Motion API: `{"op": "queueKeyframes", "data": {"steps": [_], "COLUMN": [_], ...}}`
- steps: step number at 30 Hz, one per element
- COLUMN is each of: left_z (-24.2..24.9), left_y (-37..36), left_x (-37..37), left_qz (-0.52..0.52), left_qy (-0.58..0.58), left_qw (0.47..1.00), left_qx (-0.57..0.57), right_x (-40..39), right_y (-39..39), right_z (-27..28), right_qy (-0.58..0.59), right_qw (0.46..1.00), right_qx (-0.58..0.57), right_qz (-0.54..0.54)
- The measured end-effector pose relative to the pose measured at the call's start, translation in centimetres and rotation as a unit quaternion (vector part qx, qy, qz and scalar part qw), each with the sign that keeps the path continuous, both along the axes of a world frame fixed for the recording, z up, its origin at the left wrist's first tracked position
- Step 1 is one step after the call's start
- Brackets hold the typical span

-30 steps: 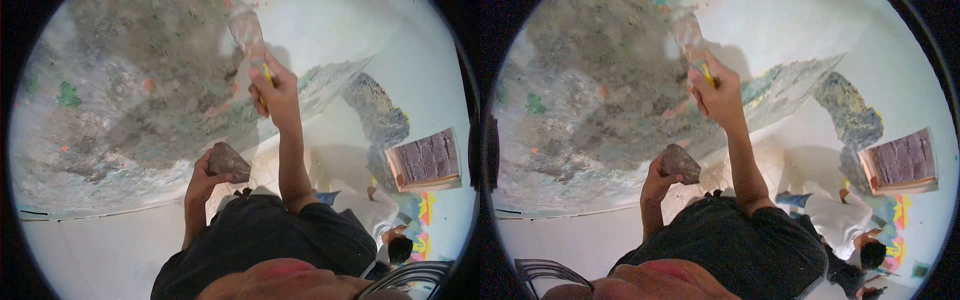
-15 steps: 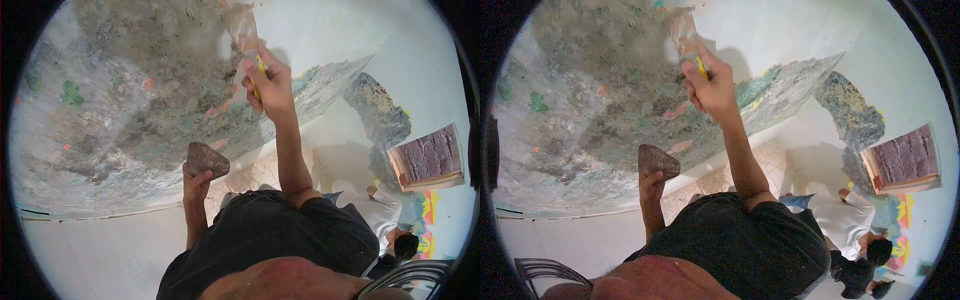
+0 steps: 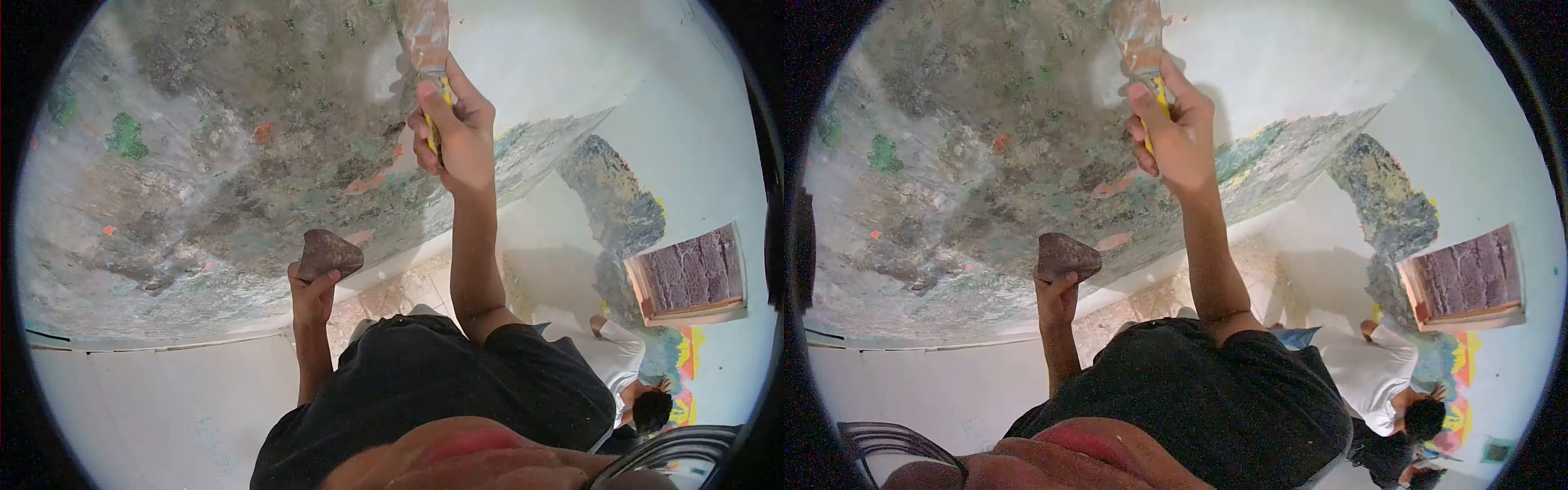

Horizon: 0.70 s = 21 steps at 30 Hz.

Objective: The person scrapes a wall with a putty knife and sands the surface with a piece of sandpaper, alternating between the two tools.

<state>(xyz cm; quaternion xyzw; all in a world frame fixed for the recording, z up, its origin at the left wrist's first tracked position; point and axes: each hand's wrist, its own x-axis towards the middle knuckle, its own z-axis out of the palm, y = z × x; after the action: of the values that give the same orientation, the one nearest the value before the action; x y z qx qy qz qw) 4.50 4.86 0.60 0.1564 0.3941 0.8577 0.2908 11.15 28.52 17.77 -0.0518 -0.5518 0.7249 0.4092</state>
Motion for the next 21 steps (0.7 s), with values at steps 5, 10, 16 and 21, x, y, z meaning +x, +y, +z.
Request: {"op": "queueKeyframes", "data": {"steps": [5,10,16,21], "left_z": [1.3,0.0,-0.3,-0.2], "left_y": [-0.6,-1.1,-1.1,-1.2], "left_x": [-1.1,-2.3,-2.9,-3.8], "left_qz": [0.009,-0.020,-0.026,-0.055], "left_qy": [0.008,0.039,0.043,0.062], "left_qw": [1.000,0.999,0.998,0.997], "left_qx": [-0.015,-0.014,-0.027,-0.012], "right_x": [0.7,0.5,0.5,-0.2], "right_y": [-0.6,-1.1,-1.7,-2.1], "right_z": [-0.2,0.4,1.0,1.2], "right_qy": [-0.028,-0.045,-0.049,-0.020], "right_qw": [1.000,0.998,0.998,0.999], "right_qx": [-0.007,-0.014,-0.020,-0.005], "right_qz": [-0.003,-0.037,-0.037,-0.038]}}
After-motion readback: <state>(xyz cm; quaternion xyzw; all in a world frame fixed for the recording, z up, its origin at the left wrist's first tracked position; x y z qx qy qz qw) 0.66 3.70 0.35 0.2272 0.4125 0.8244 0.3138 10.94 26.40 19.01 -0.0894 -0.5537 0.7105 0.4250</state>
